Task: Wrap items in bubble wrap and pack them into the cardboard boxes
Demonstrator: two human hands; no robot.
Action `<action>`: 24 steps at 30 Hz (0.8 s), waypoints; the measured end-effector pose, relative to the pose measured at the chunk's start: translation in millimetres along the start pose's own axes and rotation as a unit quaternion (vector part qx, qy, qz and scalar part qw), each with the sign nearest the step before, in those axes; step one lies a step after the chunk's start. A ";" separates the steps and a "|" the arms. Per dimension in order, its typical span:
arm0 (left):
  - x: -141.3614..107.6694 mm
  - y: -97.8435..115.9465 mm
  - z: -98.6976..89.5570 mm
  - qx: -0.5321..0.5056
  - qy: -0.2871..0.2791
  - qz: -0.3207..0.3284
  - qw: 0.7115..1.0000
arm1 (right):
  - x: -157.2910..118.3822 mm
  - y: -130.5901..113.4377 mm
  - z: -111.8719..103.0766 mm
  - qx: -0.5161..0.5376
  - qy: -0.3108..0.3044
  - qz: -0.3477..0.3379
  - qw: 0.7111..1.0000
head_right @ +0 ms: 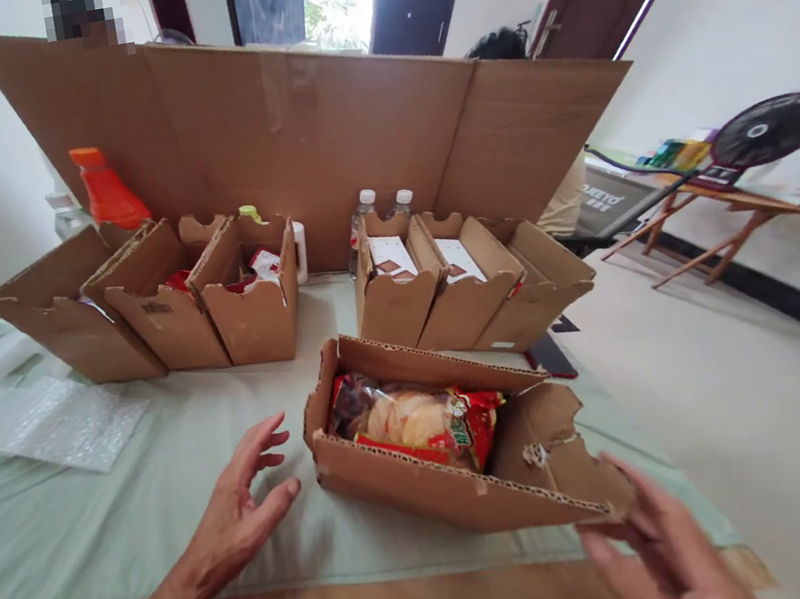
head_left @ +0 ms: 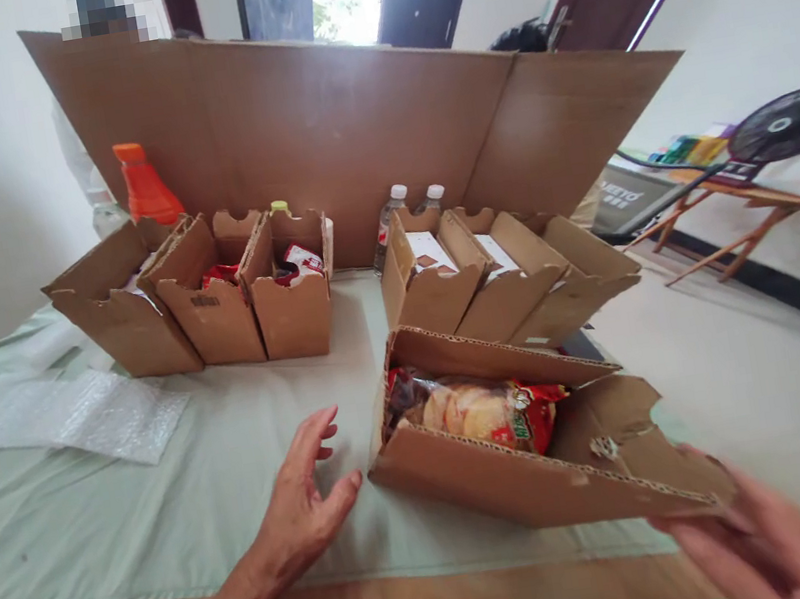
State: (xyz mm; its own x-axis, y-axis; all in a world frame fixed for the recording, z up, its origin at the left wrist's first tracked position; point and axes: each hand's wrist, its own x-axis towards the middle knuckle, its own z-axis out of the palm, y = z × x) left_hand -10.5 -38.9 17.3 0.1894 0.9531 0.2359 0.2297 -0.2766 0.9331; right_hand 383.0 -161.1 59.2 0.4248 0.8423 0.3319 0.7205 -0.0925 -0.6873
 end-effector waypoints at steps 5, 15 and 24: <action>4.0 3.5 31.6 0.000 -0.099 0.001 0.995 | -3.1 -5.7 46.6 -0.009 -0.096 0.032 0.995; 63.9 -26.0 -8.8 0.035 0.087 -0.058 0.994 | 86.7 -67.1 158.0 0.159 -0.158 -0.056 0.973; 63.5 -48.1 -6.0 0.067 0.106 -0.066 0.990 | 80.1 -14.8 179.6 -0.011 -0.122 -0.103 0.987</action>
State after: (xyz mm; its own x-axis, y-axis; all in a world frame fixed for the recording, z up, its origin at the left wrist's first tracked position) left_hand -15.2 35.7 -10.9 -0.0524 0.9823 0.1798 0.3668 -0.1485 0.9184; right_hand 307.8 3.1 -20.1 0.1244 0.9472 0.2956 0.7906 0.0854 -0.6064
